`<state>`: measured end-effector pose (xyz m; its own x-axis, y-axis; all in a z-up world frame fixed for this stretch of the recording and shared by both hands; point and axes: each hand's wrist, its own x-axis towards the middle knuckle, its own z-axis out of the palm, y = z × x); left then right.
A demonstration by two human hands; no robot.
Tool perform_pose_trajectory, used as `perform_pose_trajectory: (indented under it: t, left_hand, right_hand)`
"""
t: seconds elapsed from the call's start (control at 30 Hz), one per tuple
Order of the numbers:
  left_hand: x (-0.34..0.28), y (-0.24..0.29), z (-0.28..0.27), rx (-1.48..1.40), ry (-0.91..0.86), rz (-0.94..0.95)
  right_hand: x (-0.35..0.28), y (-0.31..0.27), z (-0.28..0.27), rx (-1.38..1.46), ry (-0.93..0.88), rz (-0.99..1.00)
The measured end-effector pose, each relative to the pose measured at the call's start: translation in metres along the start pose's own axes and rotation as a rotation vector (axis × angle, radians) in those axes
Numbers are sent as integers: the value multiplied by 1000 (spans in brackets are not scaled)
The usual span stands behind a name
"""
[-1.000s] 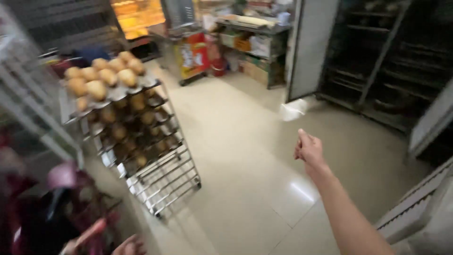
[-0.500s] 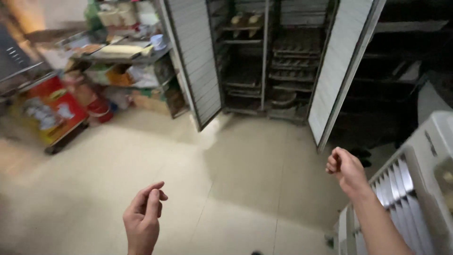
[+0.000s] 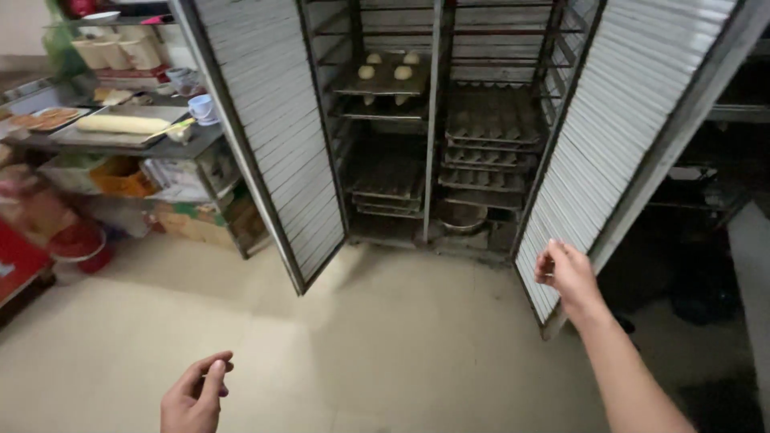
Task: Moving bread trays, frying donuts, and decorating pastries in a bakery.
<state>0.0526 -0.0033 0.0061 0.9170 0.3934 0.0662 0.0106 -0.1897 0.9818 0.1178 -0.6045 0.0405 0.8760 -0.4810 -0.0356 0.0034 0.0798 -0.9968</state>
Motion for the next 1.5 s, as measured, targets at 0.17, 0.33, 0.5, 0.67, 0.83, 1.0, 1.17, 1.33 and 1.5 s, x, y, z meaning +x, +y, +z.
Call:
perform_pose_trajectory:
  t: [0.17,0.33,0.5,0.67,0.83,1.0,1.17,1.33,1.5]
  left_hand:
    - [181,-67,66,-50,-11,-24]
    - [343,-25,176,-118,-226,-100]
    - [438,41,315,-57,-377,-79]
    - [537,15,446,-144,-407,26]
    - [600,31,550,-176,-522,-137]
    - [675,33,639,-198,-590,-333]
    - [769,-10,735,-254,-582,-439]
    - [860,-84,833,-303,-553,-640]
    - [897,-72,885,-273,-477,-778]
  right_hand:
    - [108,9,47,-167,176,-76]
    - [195,-10,99,-484,283,53]
    - [290,9,96,-518,287,148]
    - [415,52,82,-412,332,48]
    - [548,41,99,-360,219,141]
    - [605,30,151,-362,174,183]
    - [632,47,168,-407,308,226]
    - [631,42,179,-319,460,394]
    - [620,51,186,-350,630,457]
